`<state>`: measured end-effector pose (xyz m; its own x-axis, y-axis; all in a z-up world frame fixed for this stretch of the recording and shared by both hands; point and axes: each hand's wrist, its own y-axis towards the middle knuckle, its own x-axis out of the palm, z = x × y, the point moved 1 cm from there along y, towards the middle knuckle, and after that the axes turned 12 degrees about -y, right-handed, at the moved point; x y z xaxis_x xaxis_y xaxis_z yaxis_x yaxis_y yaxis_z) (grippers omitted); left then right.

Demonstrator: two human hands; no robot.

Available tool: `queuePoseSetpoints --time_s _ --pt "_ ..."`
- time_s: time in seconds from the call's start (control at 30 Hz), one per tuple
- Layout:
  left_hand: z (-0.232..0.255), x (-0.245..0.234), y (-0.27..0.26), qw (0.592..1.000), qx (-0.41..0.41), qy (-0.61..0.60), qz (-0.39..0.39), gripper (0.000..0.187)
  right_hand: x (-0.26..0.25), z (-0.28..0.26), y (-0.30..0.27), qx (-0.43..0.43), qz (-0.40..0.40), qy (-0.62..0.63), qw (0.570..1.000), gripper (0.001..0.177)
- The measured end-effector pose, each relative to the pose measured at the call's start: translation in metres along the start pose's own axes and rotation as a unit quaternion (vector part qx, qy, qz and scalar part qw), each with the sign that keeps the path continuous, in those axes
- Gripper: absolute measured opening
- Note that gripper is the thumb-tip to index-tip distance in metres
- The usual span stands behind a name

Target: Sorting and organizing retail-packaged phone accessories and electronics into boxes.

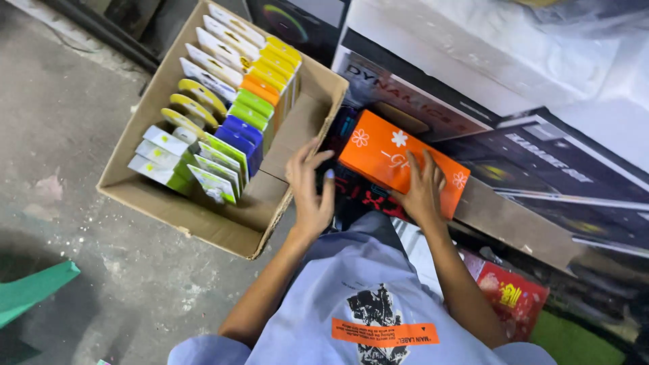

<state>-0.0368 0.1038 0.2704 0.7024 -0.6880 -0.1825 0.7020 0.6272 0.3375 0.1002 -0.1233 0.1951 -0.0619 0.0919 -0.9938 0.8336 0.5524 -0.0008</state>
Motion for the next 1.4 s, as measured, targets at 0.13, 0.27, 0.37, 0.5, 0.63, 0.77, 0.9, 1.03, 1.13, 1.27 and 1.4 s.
queuePoseSetpoints --time_s 0.13,0.27,0.37,0.5,0.63,0.77,0.9,1.03,1.13,1.27,1.4 --pt "0.005 0.024 0.003 0.993 0.041 -0.014 -0.107 0.038 -0.009 0.018 -0.003 0.027 0.032 0.025 0.999 0.095" --pt "-0.007 0.045 0.001 0.978 0.041 0.019 -0.202 0.038 -0.019 0.029 -0.003 -0.011 0.086 0.024 0.996 0.085" --pt "-0.030 0.057 -0.006 0.963 0.004 0.073 -0.261 0.033 -0.026 0.035 -0.002 -0.004 0.086 0.054 0.995 0.078" --pt "-0.051 0.070 -0.011 0.940 0.005 0.135 -0.313 0.030 -0.029 0.051 0.001 -0.004 0.131 0.071 0.989 0.070" --pt "-0.077 0.088 -0.015 0.934 0.074 0.162 -0.310 0.033 -0.047 0.054 0.007 0.013 0.174 0.071 0.982 0.068" --pt "-0.091 0.110 -0.003 0.912 0.114 0.208 -0.334 0.029 -0.050 0.058 0.017 0.045 0.233 0.031 0.971 0.059" --pt "-0.101 0.134 0.010 0.866 0.104 0.263 -0.413 0.025 -0.049 0.060 0.024 0.057 0.270 0.027 0.961 0.049" --pt "-0.134 0.158 0.006 0.839 0.134 0.295 -0.437 0.023 -0.049 0.060 0.023 0.065 0.275 0.044 0.958 0.045" --pt "-0.150 0.170 0.003 0.814 0.157 0.326 -0.454 0.019 -0.050 0.058 0.019 0.064 0.273 0.047 0.959 0.044" --pt "-0.156 0.175 0.003 0.778 0.150 0.361 -0.493 0.019 -0.049 0.059 0.017 0.063 0.271 0.048 0.959 0.043" --pt "-0.128 0.155 0.008 0.818 0.227 0.303 -0.432 0.017 -0.049 0.059 0.016 0.066 0.277 0.048 0.958 0.042"
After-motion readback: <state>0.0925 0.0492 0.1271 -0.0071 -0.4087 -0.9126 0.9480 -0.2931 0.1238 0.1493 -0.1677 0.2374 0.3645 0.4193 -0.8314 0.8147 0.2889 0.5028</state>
